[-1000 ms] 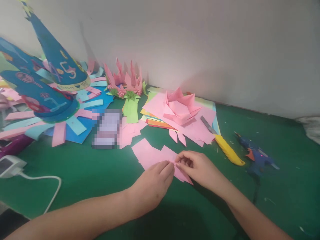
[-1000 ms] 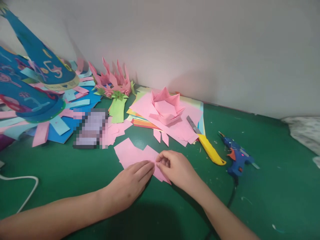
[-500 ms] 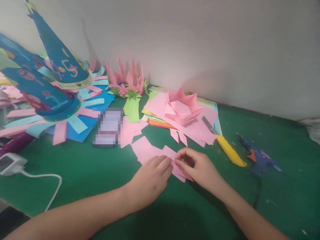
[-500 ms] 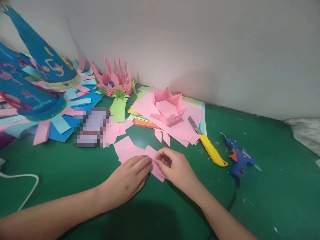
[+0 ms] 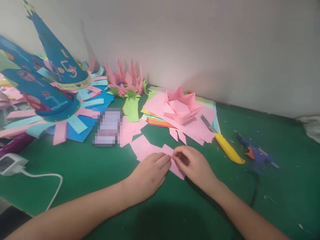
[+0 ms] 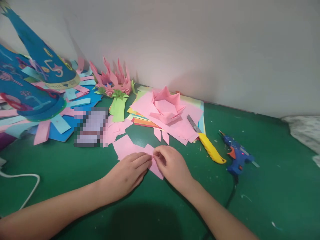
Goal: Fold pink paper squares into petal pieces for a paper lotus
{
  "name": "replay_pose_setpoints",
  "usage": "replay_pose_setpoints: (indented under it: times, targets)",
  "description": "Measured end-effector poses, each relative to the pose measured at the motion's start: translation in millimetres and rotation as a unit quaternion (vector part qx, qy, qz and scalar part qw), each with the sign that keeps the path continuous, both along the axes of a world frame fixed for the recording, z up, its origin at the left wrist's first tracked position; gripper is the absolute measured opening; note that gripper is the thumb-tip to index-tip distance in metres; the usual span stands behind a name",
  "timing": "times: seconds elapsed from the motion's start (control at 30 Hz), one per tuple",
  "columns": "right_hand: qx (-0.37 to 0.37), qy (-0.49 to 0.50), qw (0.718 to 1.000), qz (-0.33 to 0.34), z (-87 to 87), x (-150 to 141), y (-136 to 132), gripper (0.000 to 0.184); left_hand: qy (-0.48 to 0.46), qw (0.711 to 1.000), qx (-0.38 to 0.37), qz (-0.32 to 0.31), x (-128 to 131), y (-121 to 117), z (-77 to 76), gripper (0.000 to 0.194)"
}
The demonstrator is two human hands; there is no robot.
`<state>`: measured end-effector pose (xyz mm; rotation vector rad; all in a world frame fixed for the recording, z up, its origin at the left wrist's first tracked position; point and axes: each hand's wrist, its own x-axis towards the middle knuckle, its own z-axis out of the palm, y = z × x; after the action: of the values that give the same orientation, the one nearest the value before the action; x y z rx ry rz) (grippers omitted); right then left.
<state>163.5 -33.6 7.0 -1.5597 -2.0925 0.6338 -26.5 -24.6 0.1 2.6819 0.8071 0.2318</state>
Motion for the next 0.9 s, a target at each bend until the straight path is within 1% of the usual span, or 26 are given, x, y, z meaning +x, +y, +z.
replay_pose_setpoints:
  times: [0.13,0.3,0.37,0.53,0.6,0.7,0.9]
  targets:
    - [0.003,-0.013,1.0,0.027,-0.7,3,0,0.011,0.0,1.0,0.015,-0.007,0,1,-0.3,0.026]
    - [0.034,-0.012,0.996,0.08,-2.1,6,-2,0.017,-0.002,1.0,0.026,0.0,1,-1,-3.8,0.024]
    - [0.059,-0.014,0.992,0.107,-4.0,7,-2,0.019,-0.006,1.0,0.028,0.007,2,-2,-3.9,0.023]
    - [0.166,-0.037,0.973,0.158,-13.5,9,0,0.018,-0.016,0.999,0.032,0.02,3,-3,0.8,0.021]
    - [0.184,-0.046,0.968,0.167,-16.0,11,0,0.018,-0.012,0.999,0.032,0.023,2,-4,2.2,0.021]
    - [0.175,-0.058,0.968,0.173,-15.3,12,1,0.019,-0.01,0.999,0.03,0.028,1,-4,1.6,0.023]
    - [0.112,-0.046,0.975,0.188,-9.0,17,4,0.015,-0.02,0.999,0.031,0.027,-2,-3,-1.7,0.023]
